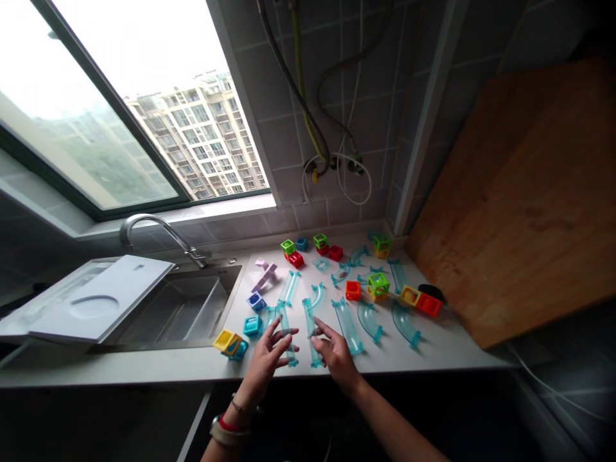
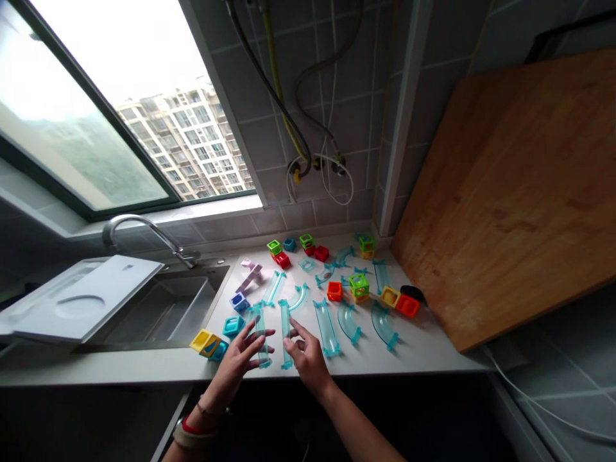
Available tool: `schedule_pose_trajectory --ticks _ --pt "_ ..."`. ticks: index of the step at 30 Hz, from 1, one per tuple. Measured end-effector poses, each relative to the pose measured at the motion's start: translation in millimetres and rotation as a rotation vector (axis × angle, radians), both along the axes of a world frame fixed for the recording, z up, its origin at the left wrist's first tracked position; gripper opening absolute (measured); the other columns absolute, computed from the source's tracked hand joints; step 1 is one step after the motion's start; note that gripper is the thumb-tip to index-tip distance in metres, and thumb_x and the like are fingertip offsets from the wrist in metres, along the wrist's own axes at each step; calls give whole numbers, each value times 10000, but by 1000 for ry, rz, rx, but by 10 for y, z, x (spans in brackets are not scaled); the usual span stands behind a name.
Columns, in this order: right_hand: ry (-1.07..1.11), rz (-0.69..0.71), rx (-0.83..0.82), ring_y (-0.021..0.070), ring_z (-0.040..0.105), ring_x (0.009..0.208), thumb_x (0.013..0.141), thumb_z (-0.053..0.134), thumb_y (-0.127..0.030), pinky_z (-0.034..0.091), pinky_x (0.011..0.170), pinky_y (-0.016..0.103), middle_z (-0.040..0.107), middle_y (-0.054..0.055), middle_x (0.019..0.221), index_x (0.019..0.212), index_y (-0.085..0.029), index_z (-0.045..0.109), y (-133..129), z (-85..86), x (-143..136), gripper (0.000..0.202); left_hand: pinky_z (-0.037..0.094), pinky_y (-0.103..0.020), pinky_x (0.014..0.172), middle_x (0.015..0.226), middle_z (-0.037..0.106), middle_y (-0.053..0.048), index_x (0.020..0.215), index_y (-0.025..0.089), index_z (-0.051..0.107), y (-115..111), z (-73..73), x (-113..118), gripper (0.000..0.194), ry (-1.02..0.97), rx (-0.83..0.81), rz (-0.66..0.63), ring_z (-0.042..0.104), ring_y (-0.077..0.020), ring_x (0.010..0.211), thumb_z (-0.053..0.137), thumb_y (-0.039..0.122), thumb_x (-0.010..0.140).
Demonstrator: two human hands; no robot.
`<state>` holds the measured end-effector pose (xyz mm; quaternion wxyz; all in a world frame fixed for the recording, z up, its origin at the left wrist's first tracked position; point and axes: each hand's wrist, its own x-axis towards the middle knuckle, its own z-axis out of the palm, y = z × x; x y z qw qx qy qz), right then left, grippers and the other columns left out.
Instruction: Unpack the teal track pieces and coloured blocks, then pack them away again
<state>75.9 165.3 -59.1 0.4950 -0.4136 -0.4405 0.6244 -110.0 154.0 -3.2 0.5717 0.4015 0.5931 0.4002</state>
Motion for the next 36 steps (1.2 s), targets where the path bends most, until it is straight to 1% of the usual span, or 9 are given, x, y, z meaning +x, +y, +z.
schedule_pose_trajectory --ticks 3,6,10,14,22,24,28,31,36 --pt "22 38 86 102 501 671 878 711 -434 470 583 237 605 45 1100 1459 -278 576 -168 200 115 616 575 -324 724 1406 621 -188 1586 266 294 -145 241 40 877 -48 73 -100 725 -241 955 760 458 869" --pt "3 65 121 114 519 720 884 723 -417 505 633 255 588 49 1148 1480 -318 548 -252 396 228 629 575 -401 877 1411 620 -176 1589 284 302 -271 444 77 825 -89 149 -181 725 -258 1015 747 378 901" --pt "23 86 153 124 528 742 896 711 -412 527 648 270 573 52 1166 1497 -332 523 -301 555 311 634 549 -457 955 1423 610 -179 1596 297 305 -368 576 111 806 -139 189 -218 708 -292 1086 737 336 917" --pt "16 106 187 129 534 764 896 712 -387 542 663 277 567 53 1178 1499 -345 521 -347 608 296 634 548 -451 964 1454 588 -175 1600 306 298 -398 581 131 798 -162 207 -219 695 -298 1122 727 322 927" --pt "10 118 140 119 533 750 903 721 -423 512 609 248 567 52 1148 1478 -319 554 -421 616 226 608 545 -434 987 1462 595 -147 1592 312 329 -456 521 177 780 -116 243 -221 683 -297 1162 732 295 925" --pt "20 130 131 115 532 738 907 721 -441 509 593 241 564 46 1121 1472 -318 561 -428 600 238 600 560 -427 962 1457 598 -142 1592 327 331 -477 506 182 785 -106 253 -226 685 -295 1153 736 288 921" --pt "50 133 133 109 542 739 920 714 -453 504 580 226 550 35 1097 1463 -335 570 -449 541 247 574 587 -376 882 1442 607 -134 1605 351 305 -494 471 176 813 -67 236 -248 719 -238 1021 738 283 920" --pt "114 125 100 96 559 731 922 719 -448 486 586 219 538 27 1097 1456 -343 576 -470 493 222 562 595 -355 869 1451 600 -129 1615 355 280 -481 450 176 836 -64 220 -259 729 -211 972 739 279 920" --pt "242 110 -13 67 559 667 900 746 -459 439 549 204 528 11 1065 1420 -346 610 -515 418 190 549 607 -332 832 1497 559 -151 1617 325 284 -469 426 193 845 -58 186 -282 748 -223 963 747 284 911"
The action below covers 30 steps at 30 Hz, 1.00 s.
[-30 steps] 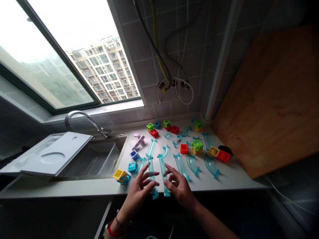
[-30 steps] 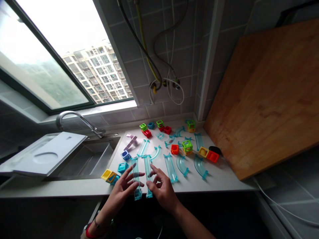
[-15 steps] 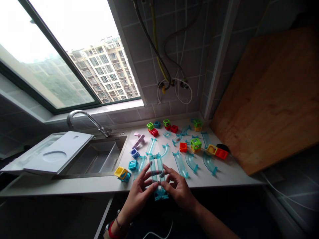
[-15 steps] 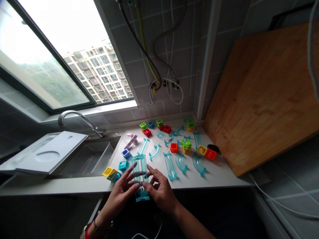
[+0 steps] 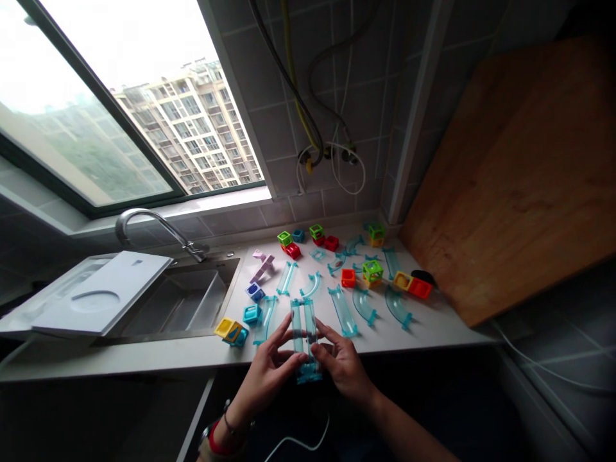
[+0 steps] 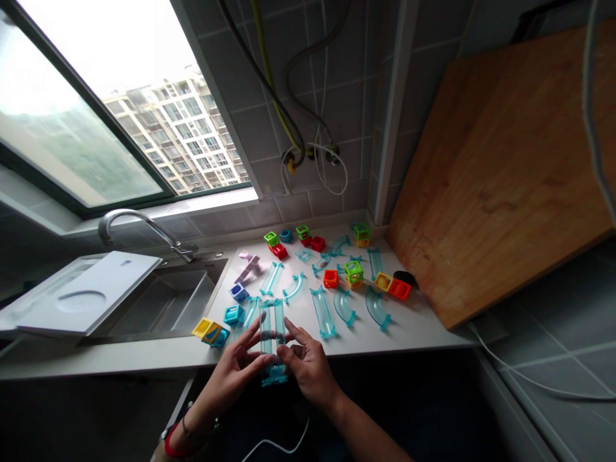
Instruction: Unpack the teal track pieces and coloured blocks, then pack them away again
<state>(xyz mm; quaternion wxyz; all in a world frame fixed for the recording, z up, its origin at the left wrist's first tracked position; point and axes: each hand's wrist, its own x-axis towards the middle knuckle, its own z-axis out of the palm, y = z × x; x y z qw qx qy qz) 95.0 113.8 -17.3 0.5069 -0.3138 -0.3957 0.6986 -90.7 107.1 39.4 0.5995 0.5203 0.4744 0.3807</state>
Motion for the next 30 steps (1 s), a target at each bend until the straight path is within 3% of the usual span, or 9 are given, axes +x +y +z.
schedule_pose_trajectory --ticks 5,8,10,12,15,19,22,26,30 --pt "-85 -19 -13 60 534 608 880 753 -472 435 516 214 551 21 1088 1440 -322 588 -26 -96 55 603 589 -428 956 1487 575 -160 1607 313 311 18 -169 9 811 -40 -23 -36 720 -292 1116 736 295 917" --pt "-348 -93 75 86 531 592 862 757 -466 498 554 261 601 42 1079 1450 -259 578 57 -144 85 649 505 -506 1097 1613 433 -153 1586 319 352 89 -388 10 808 -28 -4 42 552 -356 1373 761 318 889" --pt "-640 -166 178 146 606 695 845 775 -419 560 705 314 648 59 1038 1425 -204 598 177 -163 72 644 453 -525 1148 1656 361 -148 1586 318 341 148 -538 18 836 28 22 161 474 -359 1442 771 360 871" --pt "-927 -172 243 232 674 917 823 793 -370 557 891 366 688 99 1068 1402 -164 609 328 -174 21 642 446 -541 1150 1653 359 -163 1583 298 344 198 -654 38 838 61 16 265 501 -365 1421 760 421 866" --pt "-1131 -108 240 319 666 1126 797 809 -335 526 991 423 700 164 1181 1362 -148 627 538 -178 -121 622 516 -532 1081 1639 387 -167 1516 270 464 238 -751 90 742 48 -41 327 535 -388 1387 740 485 861" --pt "-1160 -87 227 339 713 1045 833 768 -305 560 917 445 722 171 1131 1292 -166 659 685 -163 -293 492 562 -519 1020 1610 442 -162 1468 247 538 281 -823 151 661 99 -58 317 501 -397 1415 661 559 898" --pt "-1133 -81 268 313 711 1082 924 670 -313 556 946 412 727 164 1141 1302 -165 657 677 -143 -266 407 487 -552 1099 1554 512 -179 1437 201 571 348 -888 165 680 171 -33 299 503 -399 1412 649 593 888" --pt "-1045 -92 382 248 664 1196 968 604 -272 511 1045 339 694 137 1274 1404 -169 596 456 -130 56 448 407 -538 1169 1520 546 -186 1398 178 589 422 -961 163 725 227 18 264 551 -377 1371 746 564 804" --pt "-977 -71 499 252 702 1066 960 612 -276 553 977 379 730 95 1174 1308 -221 675 93 -156 615 357 471 -539 1100 1602 425 -182 1414 212 551 382 -901 174 666 304 96 265 479 -375 1428 709 525 848"
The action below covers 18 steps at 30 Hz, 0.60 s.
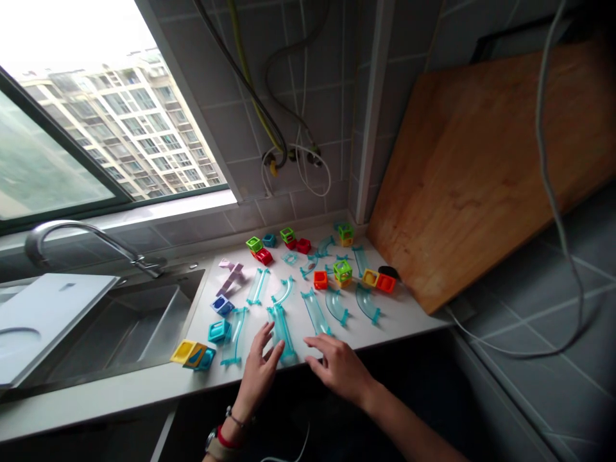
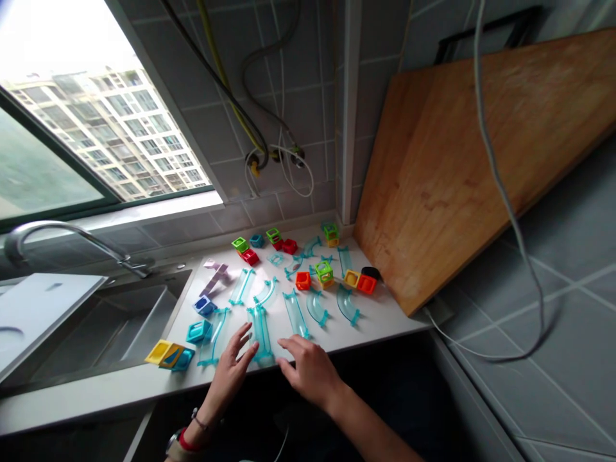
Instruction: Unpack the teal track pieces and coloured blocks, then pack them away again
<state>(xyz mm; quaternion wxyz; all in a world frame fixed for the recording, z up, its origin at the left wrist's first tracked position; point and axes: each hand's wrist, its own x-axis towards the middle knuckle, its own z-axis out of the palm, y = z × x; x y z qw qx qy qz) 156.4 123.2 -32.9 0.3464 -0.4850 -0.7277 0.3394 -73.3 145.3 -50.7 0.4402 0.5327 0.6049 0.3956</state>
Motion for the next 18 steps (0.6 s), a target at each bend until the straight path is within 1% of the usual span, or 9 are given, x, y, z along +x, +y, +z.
schedule_pose_trajectory --ticks 2,4,6,7,9,11,13,15,18 --pt "-26 -109 24 254 703 1012 978 584 -276 567 940 395 727 86 1122 1245 -237 701 -110 -28 313 294 482 -512 1081 1622 392 -145 1383 251 576 -36 137 53 558 149 135 9 432 -365 1458 673 488 888" --pt "-73 -287 82 270 683 1025 989 561 -273 558 949 420 712 99 1103 1211 -238 708 -121 -69 613 268 520 -448 1008 1524 516 -124 1338 276 607 -43 335 182 449 326 256 -42 541 -335 1356 629 453 926" --pt "-150 -446 143 307 644 1092 965 590 -273 529 996 469 686 124 1143 1227 -235 701 -42 -132 865 288 550 -379 838 1233 710 -102 1276 279 636 5 540 407 366 520 229 -177 703 -289 1051 572 451 959" --pt "-192 -497 159 328 621 1131 939 622 -274 513 1016 497 669 137 1186 1251 -233 693 19 -172 962 322 538 -357 754 1067 756 -84 1250 279 647 54 621 554 352 647 162 -248 726 -274 904 550 467 968" --pt "-263 -540 157 363 576 1210 890 676 -280 484 1049 540 622 157 1301 1305 -229 668 151 -265 1089 419 503 -336 673 892 765 -87 1208 257 668 201 711 892 367 812 84 -387 726 -289 818 583 496 942" --pt "-268 -548 123 373 543 1273 863 696 -283 460 1078 555 573 157 1401 1329 -229 653 262 -361 1135 471 498 -347 684 891 760 -129 1148 217 691 400 697 1241 384 860 92 -423 729 -312 815 622 512 913" --pt "-204 -554 80 360 534 1299 858 687 -263 438 1105 547 567 149 1427 1309 -225 666 330 -442 1136 453 504 -368 735 994 755 -177 1198 189 663 619 616 1536 413 896 114 -418 731 -334 893 595 498 932" --pt "-128 -554 51 343 569 1256 855 672 -232 439 1106 530 636 148 1337 1203 -214 723 351 -497 1132 352 509 -397 770 1053 742 -214 1261 159 621 816 518 1738 444 935 116 -409 728 -359 944 588 465 940" --pt "-53 -543 41 336 621 1151 845 671 -217 471 1068 517 724 150 1137 960 -208 780 316 -536 1156 159 521 -449 785 1047 729 -243 1227 120 631 1000 394 1863 447 981 88 -415 724 -397 962 630 442 917"
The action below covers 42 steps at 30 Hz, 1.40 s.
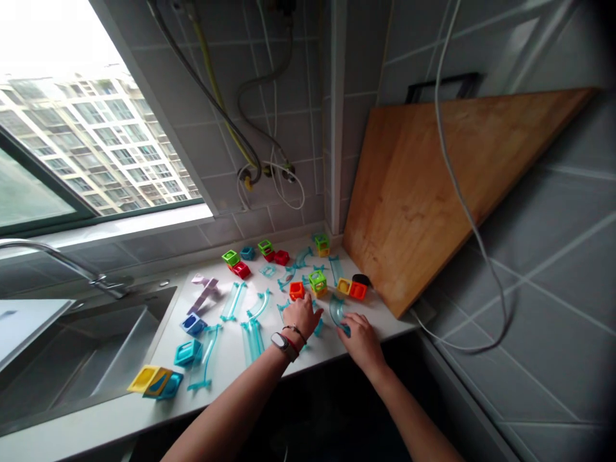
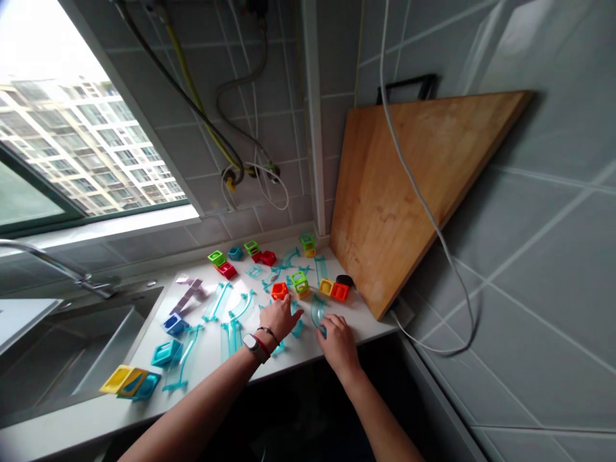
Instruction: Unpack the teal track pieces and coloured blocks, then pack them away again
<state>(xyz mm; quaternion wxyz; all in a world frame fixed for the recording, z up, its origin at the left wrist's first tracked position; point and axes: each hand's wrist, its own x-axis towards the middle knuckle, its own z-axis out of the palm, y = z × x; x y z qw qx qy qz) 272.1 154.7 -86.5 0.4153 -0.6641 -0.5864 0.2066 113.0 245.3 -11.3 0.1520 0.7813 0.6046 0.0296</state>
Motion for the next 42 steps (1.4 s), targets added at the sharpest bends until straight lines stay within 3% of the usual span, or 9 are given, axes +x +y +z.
schedule_pose_trajectory --ticks 3,10,16,22,27,31,34,38,42 --pt "104 -3 18 342 637 1129 832 702 -256 473 1064 526 739 156 1109 922 -200 781 -67 -19 59 132 536 -471 822 1038 729 -198 1167 121 657 52 -85 -4 392 29 -30 2 719 -358 971 663 421 914" --pt "464 -5 3 286 737 963 922 656 -484 592 886 454 753 139 1095 1182 -183 686 -186 -100 209 399 570 -380 792 961 707 -48 999 146 683 50 -168 -144 222 -53 -63 47 682 -189 852 656 363 960" --pt "1113 236 -72 261 714 1083 856 768 -392 558 948 434 702 107 1200 1469 -246 470 -278 31 124 697 506 -309 735 862 720 -65 816 186 690 22 -110 -360 83 -367 -9 -20 667 -190 787 620 197 859" --pt "1092 372 -171 259 683 1115 801 812 -334 548 968 432 707 110 1208 1305 -200 628 -161 17 -59 552 522 -276 666 948 678 -66 878 184 655 15 -196 -471 137 -644 -29 28 676 -192 834 549 270 876" --pt "912 304 -162 273 640 1213 741 842 -311 538 1019 450 648 111 1290 1352 -195 633 28 -98 -210 656 535 -271 665 918 662 -54 883 172 626 73 -264 -456 152 -818 -99 49 672 -170 784 541 297 879" --pt "879 328 -179 263 690 1103 755 837 -353 550 993 449 696 96 1183 1345 -180 654 123 -13 -288 641 536 -249 624 832 674 -26 867 174 592 82 -262 -412 149 -936 -170 28 670 -149 716 550 313 902" --pt "1030 310 -210 230 727 951 780 833 -374 582 898 407 726 61 1054 1429 -192 579 120 102 -309 720 537 -239 598 868 660 -23 863 187 547 63 -263 -385 176 -1016 -150 37 668 -151 741 565 353 920" --pt "1359 145 -288 192 761 823 845 781 -402 607 777 348 730 1 987 1586 -337 321 84 239 -259 874 564 -238 676 1156 635 -73 1011 207 553 30 -248 -368 183 -1111 -103 17 672 -179 962 636 327 900" --pt "1545 14 -386 172 771 752 923 681 -407 602 680 276 714 -18 835 1527 -339 428 128 361 -111 658 589 -329 880 1252 642 -100 1297 247 499 4 -172 -360 472 -1185 -132 -66 673 -201 1076 699 274 871"
